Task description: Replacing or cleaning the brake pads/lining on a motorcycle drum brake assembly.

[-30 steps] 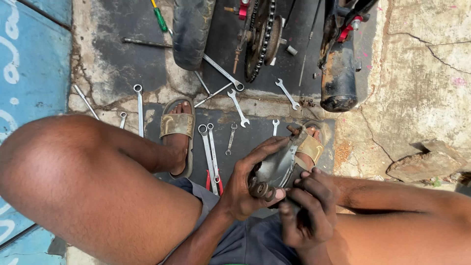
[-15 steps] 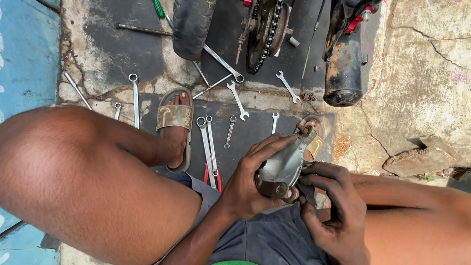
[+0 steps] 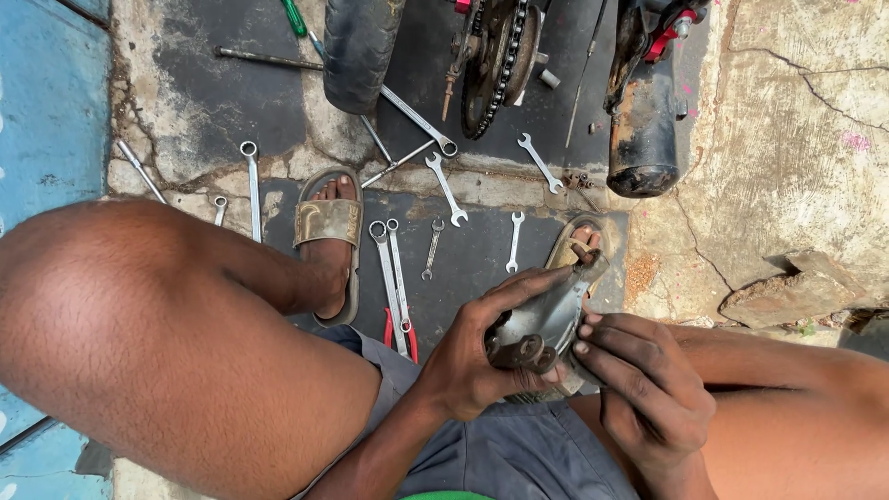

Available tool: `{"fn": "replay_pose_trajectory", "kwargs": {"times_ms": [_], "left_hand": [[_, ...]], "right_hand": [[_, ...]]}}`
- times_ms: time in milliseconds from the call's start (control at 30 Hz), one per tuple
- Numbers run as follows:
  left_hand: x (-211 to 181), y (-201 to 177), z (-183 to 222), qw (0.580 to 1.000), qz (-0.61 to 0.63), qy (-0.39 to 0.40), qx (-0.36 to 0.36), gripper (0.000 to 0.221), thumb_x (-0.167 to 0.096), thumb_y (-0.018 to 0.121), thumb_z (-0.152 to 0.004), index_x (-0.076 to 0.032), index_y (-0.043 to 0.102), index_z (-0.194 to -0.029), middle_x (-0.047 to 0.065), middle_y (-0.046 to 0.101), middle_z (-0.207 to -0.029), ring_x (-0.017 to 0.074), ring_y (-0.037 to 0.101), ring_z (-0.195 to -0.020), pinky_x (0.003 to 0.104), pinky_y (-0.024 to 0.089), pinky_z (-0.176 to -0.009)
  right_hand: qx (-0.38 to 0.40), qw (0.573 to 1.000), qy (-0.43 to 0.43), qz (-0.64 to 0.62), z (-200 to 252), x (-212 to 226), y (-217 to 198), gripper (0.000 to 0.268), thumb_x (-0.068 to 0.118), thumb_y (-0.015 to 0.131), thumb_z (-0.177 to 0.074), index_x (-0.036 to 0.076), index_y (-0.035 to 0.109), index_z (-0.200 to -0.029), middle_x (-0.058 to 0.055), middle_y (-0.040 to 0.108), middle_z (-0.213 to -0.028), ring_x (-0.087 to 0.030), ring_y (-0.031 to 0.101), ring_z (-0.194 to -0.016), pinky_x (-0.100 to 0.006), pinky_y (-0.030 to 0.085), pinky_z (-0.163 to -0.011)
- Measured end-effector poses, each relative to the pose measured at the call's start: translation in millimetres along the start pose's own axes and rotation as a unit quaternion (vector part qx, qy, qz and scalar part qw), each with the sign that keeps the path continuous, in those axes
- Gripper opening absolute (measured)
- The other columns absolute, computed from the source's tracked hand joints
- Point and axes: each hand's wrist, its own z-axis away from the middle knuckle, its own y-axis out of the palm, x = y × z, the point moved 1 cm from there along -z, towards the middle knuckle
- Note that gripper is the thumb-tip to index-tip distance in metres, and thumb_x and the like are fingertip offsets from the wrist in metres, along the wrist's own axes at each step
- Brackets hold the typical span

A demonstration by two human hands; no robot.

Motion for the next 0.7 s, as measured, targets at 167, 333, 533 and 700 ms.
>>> {"fn": "replay_pose_trajectory", "kwargs": {"times_ms": [167, 333, 533, 700], "left_hand": [[3, -6, -1, 1.000, -0.012, 0.002, -0.020, 0.102, -0.053, 0.087, -0.074, -0.001, 0.051, -0.154, 0.019, 0.059, -0.151, 0.0308, 0.058, -0.143, 0.045, 0.044, -0.124], [-6, -1, 3, 1.000, -0.005, 0.004, -0.014, 0.103, -0.052, 0.085, -0.073, 0.001, 0.050, -0.154, 0.019, 0.060, -0.146, 0.0291, 0.060, -0.136, 0.044, 0.047, -0.119], [1, -3, -2, 0.997, 0.054, -0.036, -0.040, 0.097, -0.049, 0.081, -0.075, 0.002, 0.051, -0.152, 0.018, 0.064, -0.137, 0.0268, 0.064, -0.127, 0.039, 0.050, -0.110], [-3, -8, -9, 0.995, 0.080, -0.044, -0.029, 0.101, -0.051, 0.085, -0.074, 0.005, 0.051, -0.151, 0.021, 0.065, -0.134, 0.0277, 0.063, -0.124, 0.039, 0.049, -0.110]], "right_hand": [[0.022, 1.000, -0.012, -0.018, 9, -4, 7, 0.029, -0.007, 0.068, -0.073, -0.001, 0.073, -0.101, -0.021, 0.071, -0.106, -0.036, 0.070, -0.111, -0.044, 0.058, -0.096], [0.004, 0.997, 0.071, -0.005, 16, -5, 9, 0.030, -0.010, 0.061, -0.083, -0.006, 0.072, -0.110, -0.024, 0.070, -0.113, -0.033, 0.070, -0.116, -0.041, 0.058, -0.098], [-0.028, 0.998, 0.046, 0.029, 16, -12, 24, 0.027, -0.011, 0.067, -0.074, -0.003, 0.075, -0.098, -0.016, 0.074, -0.102, -0.034, 0.070, -0.112, -0.044, 0.055, -0.100], [-0.071, 0.984, -0.148, -0.071, 31, -38, 37, 0.031, 0.006, 0.069, -0.068, 0.000, 0.073, -0.097, -0.016, 0.071, -0.102, -0.033, 0.070, -0.109, -0.048, 0.049, -0.105]]}}
